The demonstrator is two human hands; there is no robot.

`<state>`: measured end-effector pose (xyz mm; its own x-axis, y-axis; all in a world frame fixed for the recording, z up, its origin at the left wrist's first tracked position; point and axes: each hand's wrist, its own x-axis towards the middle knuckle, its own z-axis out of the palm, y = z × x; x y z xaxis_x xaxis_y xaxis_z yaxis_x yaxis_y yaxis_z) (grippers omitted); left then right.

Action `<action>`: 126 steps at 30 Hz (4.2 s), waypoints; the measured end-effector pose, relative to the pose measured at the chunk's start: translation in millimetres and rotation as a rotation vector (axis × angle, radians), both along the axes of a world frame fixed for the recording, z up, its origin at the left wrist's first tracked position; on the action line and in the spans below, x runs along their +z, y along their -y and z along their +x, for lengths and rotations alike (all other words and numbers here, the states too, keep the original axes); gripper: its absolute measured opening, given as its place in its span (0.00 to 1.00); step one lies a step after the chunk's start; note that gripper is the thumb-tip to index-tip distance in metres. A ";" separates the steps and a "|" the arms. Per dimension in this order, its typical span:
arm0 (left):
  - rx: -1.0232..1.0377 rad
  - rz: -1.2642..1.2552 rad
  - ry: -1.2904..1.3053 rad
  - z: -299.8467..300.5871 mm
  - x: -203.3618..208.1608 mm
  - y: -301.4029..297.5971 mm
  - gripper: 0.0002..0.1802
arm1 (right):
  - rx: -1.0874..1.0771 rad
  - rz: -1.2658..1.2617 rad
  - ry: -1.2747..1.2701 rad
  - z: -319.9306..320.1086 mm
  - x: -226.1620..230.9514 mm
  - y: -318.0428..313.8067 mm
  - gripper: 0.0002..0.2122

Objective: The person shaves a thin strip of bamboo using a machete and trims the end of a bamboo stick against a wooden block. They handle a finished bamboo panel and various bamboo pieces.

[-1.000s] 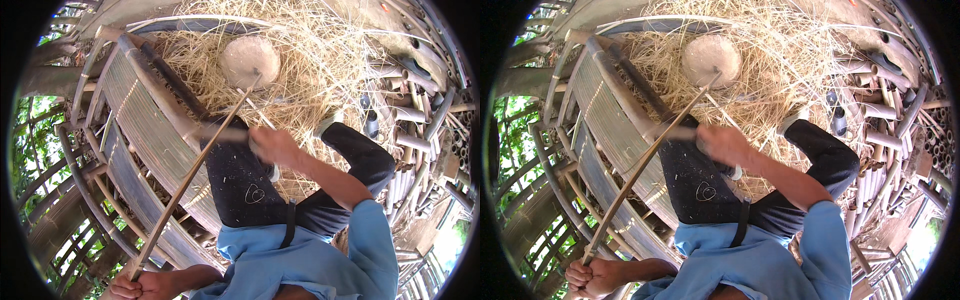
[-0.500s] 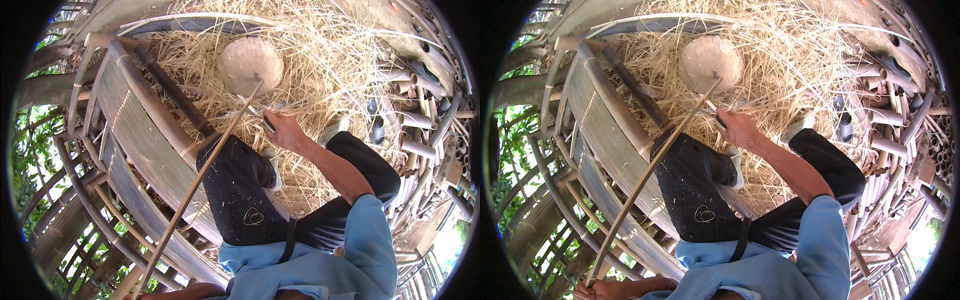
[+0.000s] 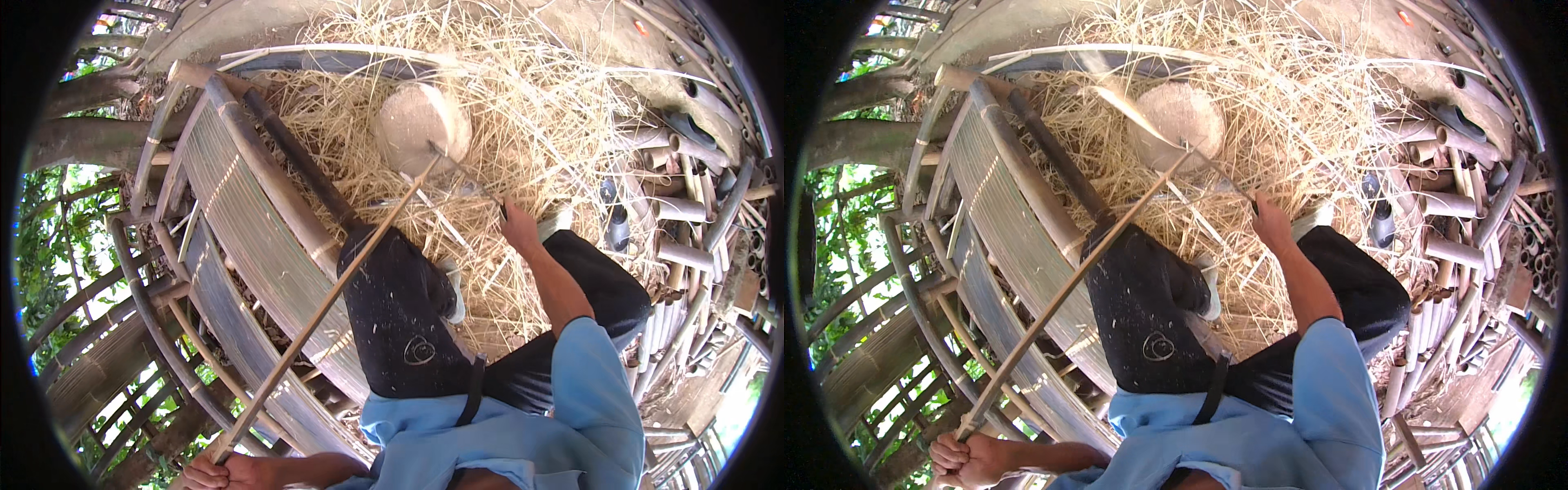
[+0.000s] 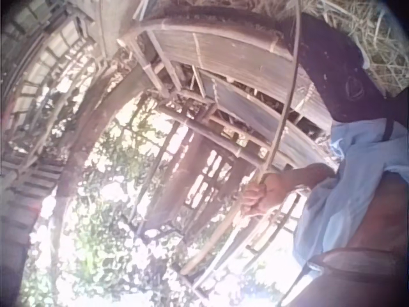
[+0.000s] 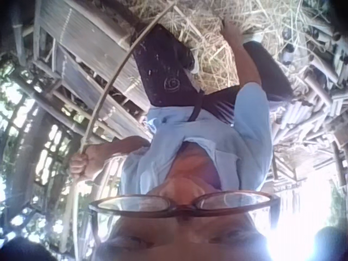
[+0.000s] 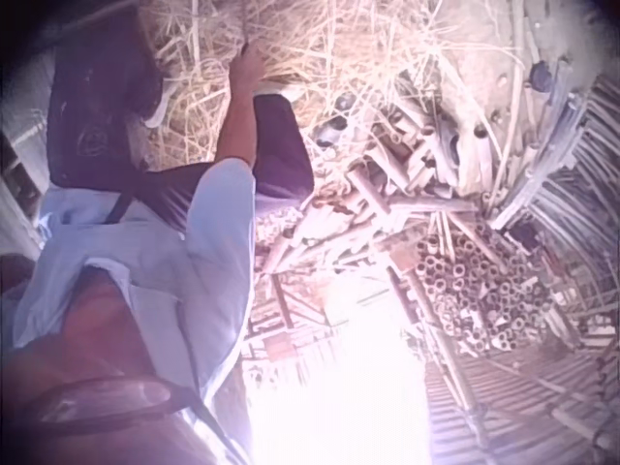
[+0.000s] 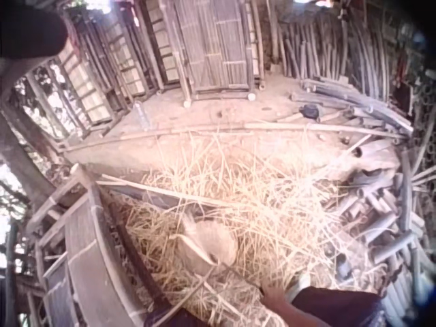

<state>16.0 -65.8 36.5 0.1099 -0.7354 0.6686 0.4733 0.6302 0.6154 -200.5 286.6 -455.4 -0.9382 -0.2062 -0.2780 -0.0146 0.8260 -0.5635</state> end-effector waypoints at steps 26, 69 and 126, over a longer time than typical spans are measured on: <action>-0.729 -0.037 -0.272 36.5 -10.8 -69.0 0.26 | 0.372 -0.493 -0.346 157.1 352.9 130.4 0.14; -0.043 -0.073 -0.032 39.3 -5.8 0.9 0.22 | 0.137 -0.139 -0.006 -14.2 41.4 23.7 0.15; -0.505 -0.222 -0.158 -46.4 17.9 -36.0 0.13 | 0.236 -0.135 -0.081 -31.9 121.8 91.2 0.13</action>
